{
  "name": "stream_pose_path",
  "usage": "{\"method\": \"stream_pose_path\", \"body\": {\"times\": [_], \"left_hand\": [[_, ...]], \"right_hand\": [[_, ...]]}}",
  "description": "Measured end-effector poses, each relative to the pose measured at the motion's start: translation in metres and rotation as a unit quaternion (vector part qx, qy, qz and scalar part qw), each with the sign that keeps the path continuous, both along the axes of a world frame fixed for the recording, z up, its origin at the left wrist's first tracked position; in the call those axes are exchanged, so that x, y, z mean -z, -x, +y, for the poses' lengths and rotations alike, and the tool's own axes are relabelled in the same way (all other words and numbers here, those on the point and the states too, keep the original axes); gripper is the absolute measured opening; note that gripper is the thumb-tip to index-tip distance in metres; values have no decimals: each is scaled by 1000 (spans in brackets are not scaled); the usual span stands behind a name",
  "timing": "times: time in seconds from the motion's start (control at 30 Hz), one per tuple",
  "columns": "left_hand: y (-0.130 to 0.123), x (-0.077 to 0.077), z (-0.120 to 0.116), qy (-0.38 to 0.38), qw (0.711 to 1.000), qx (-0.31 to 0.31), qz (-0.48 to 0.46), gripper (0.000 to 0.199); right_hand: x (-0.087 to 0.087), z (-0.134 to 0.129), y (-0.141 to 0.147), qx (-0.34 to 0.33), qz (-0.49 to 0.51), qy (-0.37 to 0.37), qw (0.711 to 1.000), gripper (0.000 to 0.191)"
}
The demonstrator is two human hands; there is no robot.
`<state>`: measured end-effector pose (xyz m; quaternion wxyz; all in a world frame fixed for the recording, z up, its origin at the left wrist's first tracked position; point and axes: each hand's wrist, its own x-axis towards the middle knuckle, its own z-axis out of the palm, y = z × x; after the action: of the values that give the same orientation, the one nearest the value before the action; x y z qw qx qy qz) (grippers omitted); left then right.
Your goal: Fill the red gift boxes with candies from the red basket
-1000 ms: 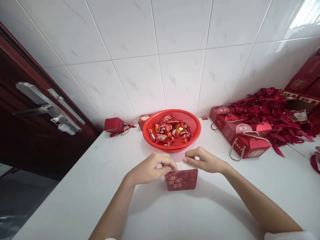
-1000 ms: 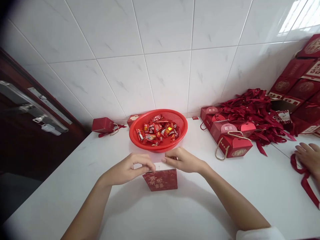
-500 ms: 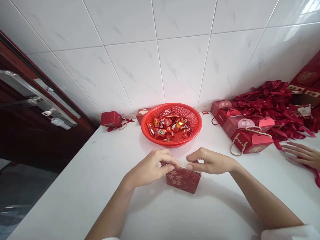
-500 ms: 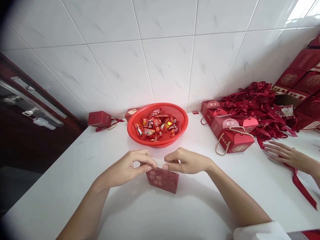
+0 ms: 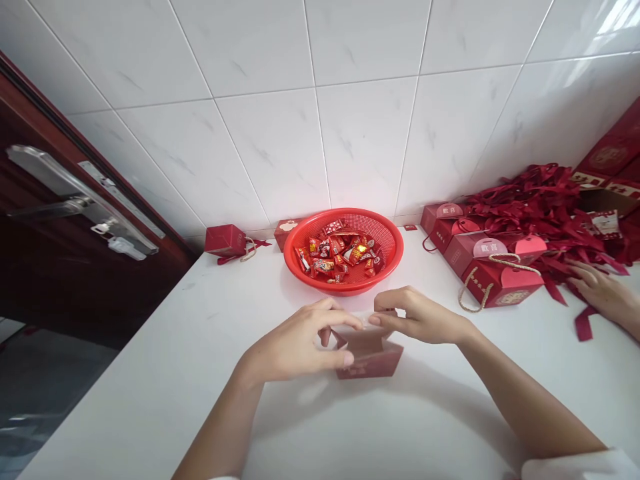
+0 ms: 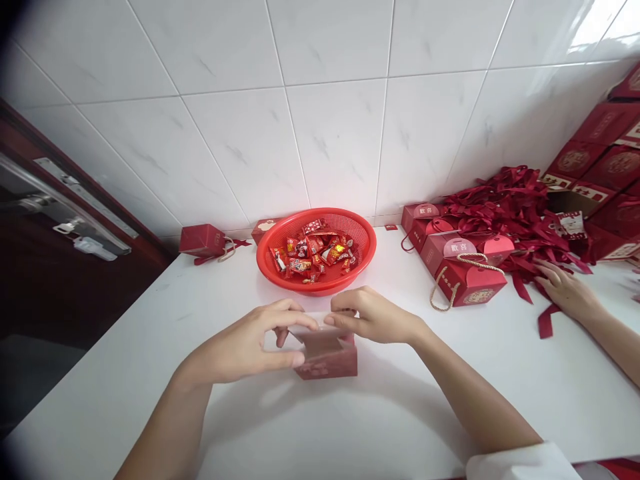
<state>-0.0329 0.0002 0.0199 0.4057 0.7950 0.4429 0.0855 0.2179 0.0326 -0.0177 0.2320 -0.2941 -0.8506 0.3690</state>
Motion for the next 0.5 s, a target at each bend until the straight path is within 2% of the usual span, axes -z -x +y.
{"method": "stream_pose_path", "body": {"times": [0.1, 0.2, 0.5], "left_hand": [[-3, 8, 6, -26, 997, -49, -45, 33], [-3, 13, 12, -52, 993, -71, -77, 31], [-3, 17, 18, -76, 988, -76, -107, 33]], "right_hand": [[7, 5, 4, 72, 14, -19, 997, 40], [13, 10, 7, 111, 45, -38, 992, 39], [21, 15, 9, 143, 78, -50, 985, 43]]}}
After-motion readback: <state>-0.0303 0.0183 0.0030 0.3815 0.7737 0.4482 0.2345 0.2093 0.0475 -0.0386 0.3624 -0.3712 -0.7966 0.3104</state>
